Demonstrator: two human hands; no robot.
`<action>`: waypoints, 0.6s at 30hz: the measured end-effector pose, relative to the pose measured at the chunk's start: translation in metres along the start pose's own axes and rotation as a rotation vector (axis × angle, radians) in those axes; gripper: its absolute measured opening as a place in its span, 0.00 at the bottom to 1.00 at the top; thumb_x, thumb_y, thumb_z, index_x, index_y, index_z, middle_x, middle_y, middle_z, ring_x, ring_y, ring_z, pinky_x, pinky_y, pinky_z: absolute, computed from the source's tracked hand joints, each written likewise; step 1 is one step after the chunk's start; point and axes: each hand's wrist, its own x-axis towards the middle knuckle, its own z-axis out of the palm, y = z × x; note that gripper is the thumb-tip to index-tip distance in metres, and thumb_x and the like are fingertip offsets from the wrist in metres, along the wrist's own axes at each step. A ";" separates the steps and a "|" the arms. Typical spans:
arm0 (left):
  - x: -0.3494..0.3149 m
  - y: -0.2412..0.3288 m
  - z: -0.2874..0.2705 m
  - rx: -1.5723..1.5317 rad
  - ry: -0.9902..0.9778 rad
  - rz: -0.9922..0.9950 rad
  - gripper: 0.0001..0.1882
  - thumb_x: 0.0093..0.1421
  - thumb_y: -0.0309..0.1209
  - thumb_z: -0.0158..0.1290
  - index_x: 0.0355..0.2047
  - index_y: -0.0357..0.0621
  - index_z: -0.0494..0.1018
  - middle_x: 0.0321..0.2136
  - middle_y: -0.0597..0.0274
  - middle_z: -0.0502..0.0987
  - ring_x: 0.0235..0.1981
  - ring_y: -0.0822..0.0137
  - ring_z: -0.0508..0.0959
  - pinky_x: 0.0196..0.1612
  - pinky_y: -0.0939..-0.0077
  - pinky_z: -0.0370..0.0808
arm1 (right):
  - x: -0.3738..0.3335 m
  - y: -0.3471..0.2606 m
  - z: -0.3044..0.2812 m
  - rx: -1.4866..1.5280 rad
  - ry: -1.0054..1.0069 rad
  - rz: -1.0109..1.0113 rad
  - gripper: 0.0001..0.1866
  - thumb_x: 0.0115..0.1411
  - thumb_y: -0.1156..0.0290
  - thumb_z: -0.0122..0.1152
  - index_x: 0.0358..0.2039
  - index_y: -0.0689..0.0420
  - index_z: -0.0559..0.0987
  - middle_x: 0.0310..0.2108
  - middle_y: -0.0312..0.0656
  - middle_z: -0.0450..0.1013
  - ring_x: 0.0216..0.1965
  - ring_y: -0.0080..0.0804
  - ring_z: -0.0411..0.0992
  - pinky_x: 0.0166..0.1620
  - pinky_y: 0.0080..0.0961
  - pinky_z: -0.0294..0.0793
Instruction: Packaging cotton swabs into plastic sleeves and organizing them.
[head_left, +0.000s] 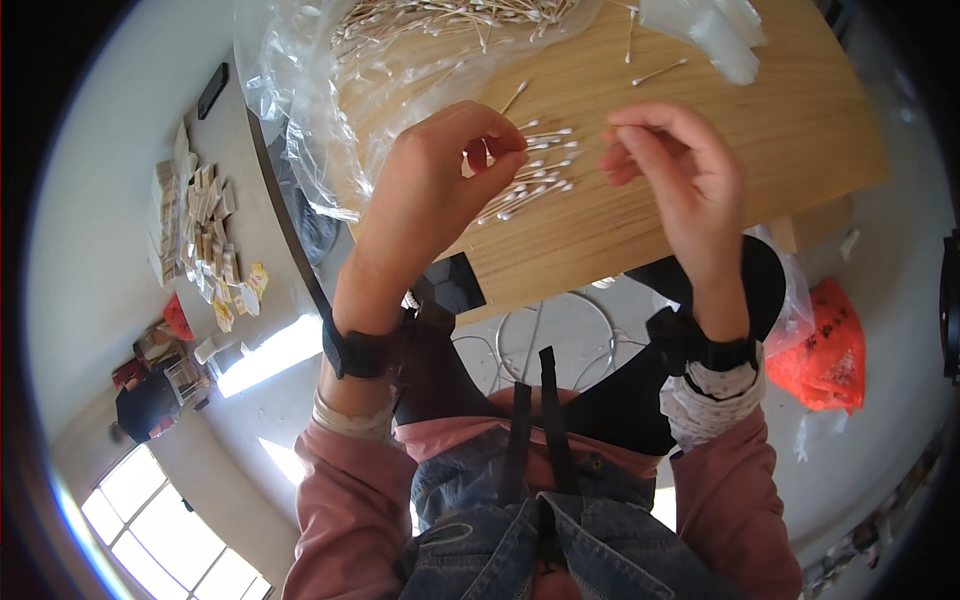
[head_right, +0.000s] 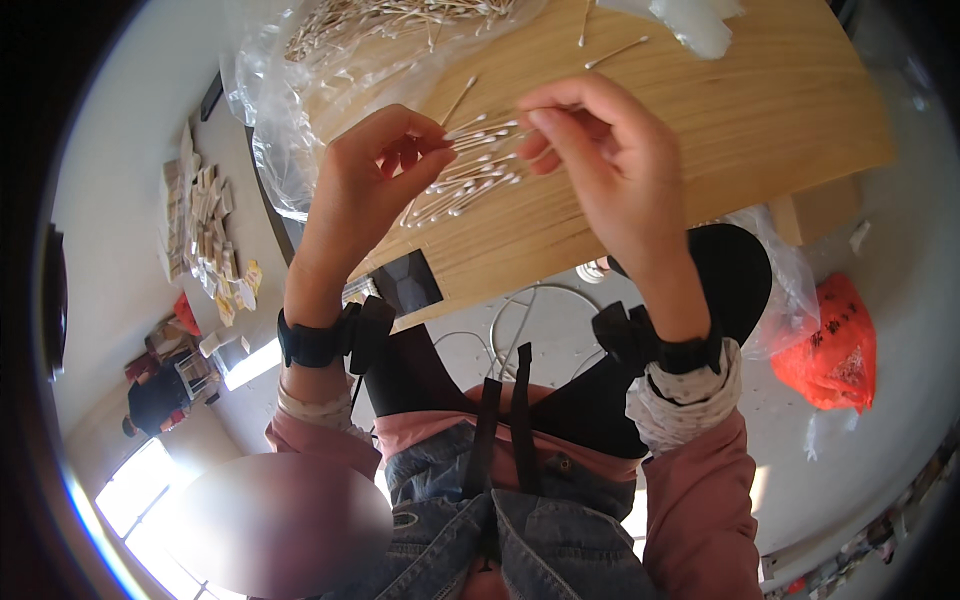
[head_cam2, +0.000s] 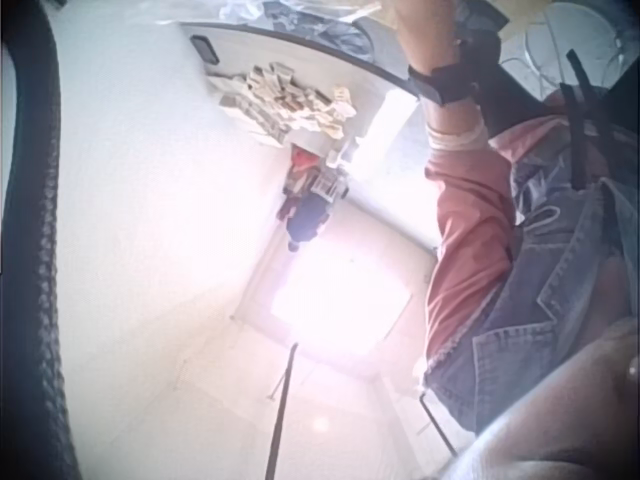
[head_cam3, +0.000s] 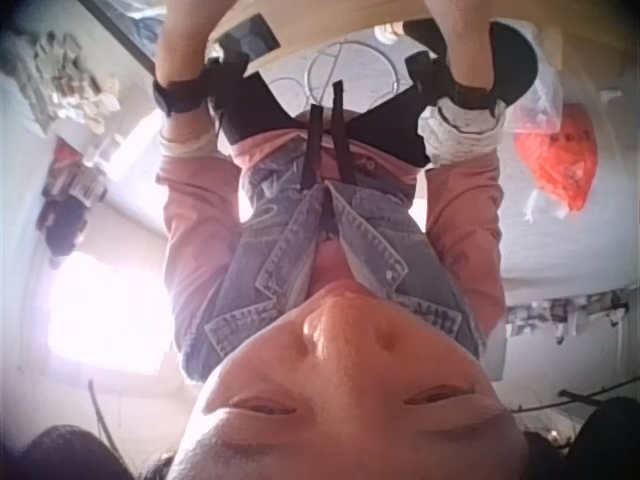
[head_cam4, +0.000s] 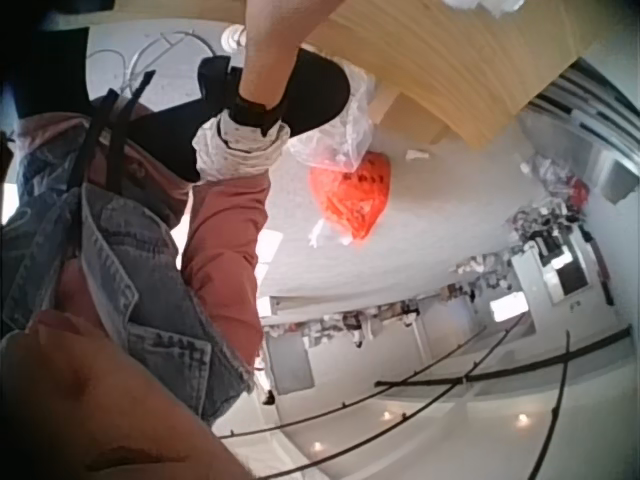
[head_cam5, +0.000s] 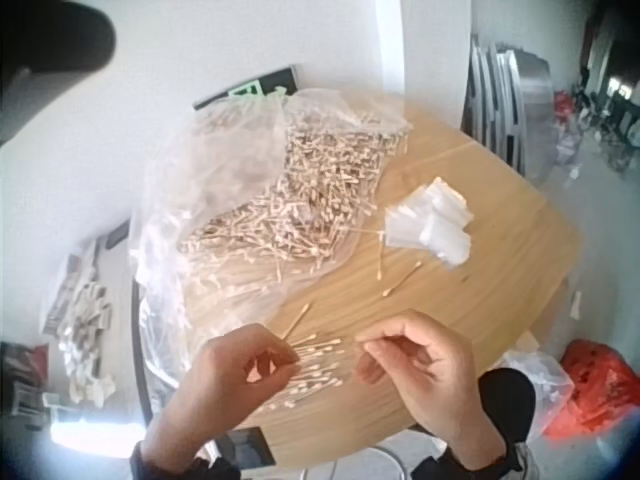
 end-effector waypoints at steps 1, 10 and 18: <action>-0.002 -0.006 -0.001 0.035 0.012 -0.003 0.07 0.58 0.26 0.63 0.36 0.38 0.78 0.29 0.64 0.82 0.29 0.75 0.77 0.34 0.80 0.73 | -0.013 -0.018 -0.019 -0.124 0.076 -0.020 0.06 0.67 0.78 0.58 0.42 0.64 0.80 0.35 0.40 0.79 0.32 0.23 0.78 0.33 0.16 0.76; 0.028 -0.027 0.031 0.008 -0.082 0.210 0.07 0.59 0.27 0.62 0.37 0.38 0.78 0.31 0.60 0.81 0.29 0.67 0.76 0.35 0.75 0.73 | -0.172 -0.049 -0.215 -0.943 0.509 0.591 0.14 0.67 0.74 0.58 0.52 0.58 0.79 0.42 0.38 0.77 0.35 0.22 0.75 0.36 0.19 0.76; -0.037 -0.028 0.042 0.217 0.310 0.097 0.10 0.52 0.25 0.64 0.36 0.44 0.78 0.31 0.60 0.76 0.34 0.58 0.77 0.38 0.63 0.75 | -0.056 -0.046 -0.091 -0.672 0.248 0.135 0.14 0.64 0.78 0.61 0.50 0.58 0.80 0.43 0.37 0.77 0.34 0.19 0.72 0.37 0.17 0.71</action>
